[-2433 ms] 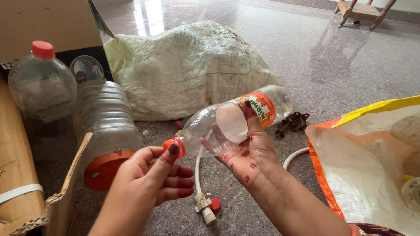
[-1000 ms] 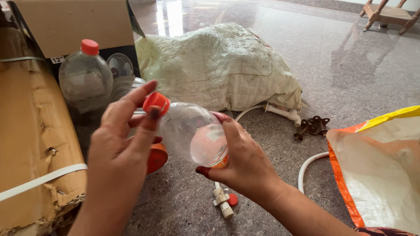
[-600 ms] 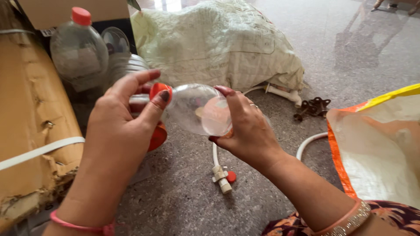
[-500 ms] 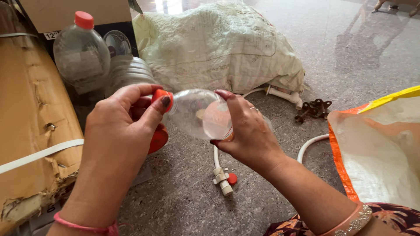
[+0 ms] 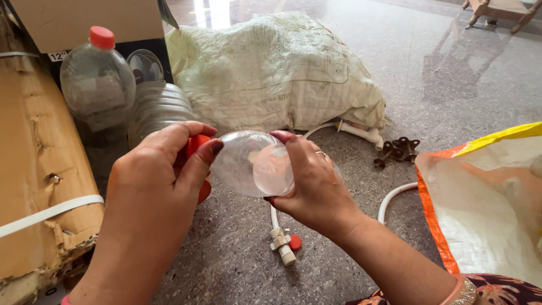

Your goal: The person handles various plastic bottles and white PVC plumbing fittings on the floor. They open and close bottle caps, place bottles into a large sack, and connect several white pipe fittings together by hand.

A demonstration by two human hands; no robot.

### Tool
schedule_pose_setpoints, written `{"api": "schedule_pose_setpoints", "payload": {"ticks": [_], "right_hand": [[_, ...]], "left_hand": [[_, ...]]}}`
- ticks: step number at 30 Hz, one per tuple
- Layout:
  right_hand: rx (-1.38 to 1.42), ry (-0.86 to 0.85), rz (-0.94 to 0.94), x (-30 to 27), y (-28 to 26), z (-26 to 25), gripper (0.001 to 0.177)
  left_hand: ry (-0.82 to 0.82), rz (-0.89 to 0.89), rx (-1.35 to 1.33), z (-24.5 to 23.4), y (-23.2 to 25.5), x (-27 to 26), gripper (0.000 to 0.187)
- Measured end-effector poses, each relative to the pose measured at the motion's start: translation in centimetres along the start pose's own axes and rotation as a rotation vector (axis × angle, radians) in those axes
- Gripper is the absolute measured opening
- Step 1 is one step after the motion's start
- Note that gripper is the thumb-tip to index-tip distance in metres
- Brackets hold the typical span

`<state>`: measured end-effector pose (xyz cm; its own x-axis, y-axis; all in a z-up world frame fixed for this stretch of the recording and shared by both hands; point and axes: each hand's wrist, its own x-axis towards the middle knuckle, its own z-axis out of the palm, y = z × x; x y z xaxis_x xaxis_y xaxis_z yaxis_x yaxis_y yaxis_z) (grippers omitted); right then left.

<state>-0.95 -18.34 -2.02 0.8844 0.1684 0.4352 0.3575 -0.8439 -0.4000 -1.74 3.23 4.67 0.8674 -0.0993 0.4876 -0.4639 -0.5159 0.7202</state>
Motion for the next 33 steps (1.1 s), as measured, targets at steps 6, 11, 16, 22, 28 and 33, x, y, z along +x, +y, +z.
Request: {"api": "schedule_pose_setpoints", "payload": {"ticks": [6, 11, 16, 22, 28, 33], "right_hand": [[-0.021, 0.002, 0.043, 0.7, 0.0, -1.1, 0.093], [-0.068, 0.079, -0.021, 0.7, 0.1, -1.4, 0.093], [-0.005, 0.024, 0.039, 0.6, -0.1, -1.4, 0.091], [0.016, -0.064, 0.034, 1.1, -0.1, -1.4, 0.098], [0.07, -0.063, 0.049, 0.8, -1.1, -1.4, 0.094], [0.286, -0.249, 0.128, 0.8, -1.3, -1.9, 0.1]], "left_hand": [[0.021, -0.006, -0.058, 0.1, 0.3, 0.2, 0.032], [0.079, -0.081, 0.105, 0.3, 1.2, 0.2, 0.034], [0.081, 0.022, 0.018, 0.3, 0.5, -0.1, 0.034], [-0.017, -0.157, 0.057, 0.3, 0.6, 0.4, 0.032], [0.142, -0.101, 0.174, 1.3, 1.5, -0.1, 0.033], [0.151, -0.01, 0.165, 0.9, 1.1, -0.4, 0.03]]}}
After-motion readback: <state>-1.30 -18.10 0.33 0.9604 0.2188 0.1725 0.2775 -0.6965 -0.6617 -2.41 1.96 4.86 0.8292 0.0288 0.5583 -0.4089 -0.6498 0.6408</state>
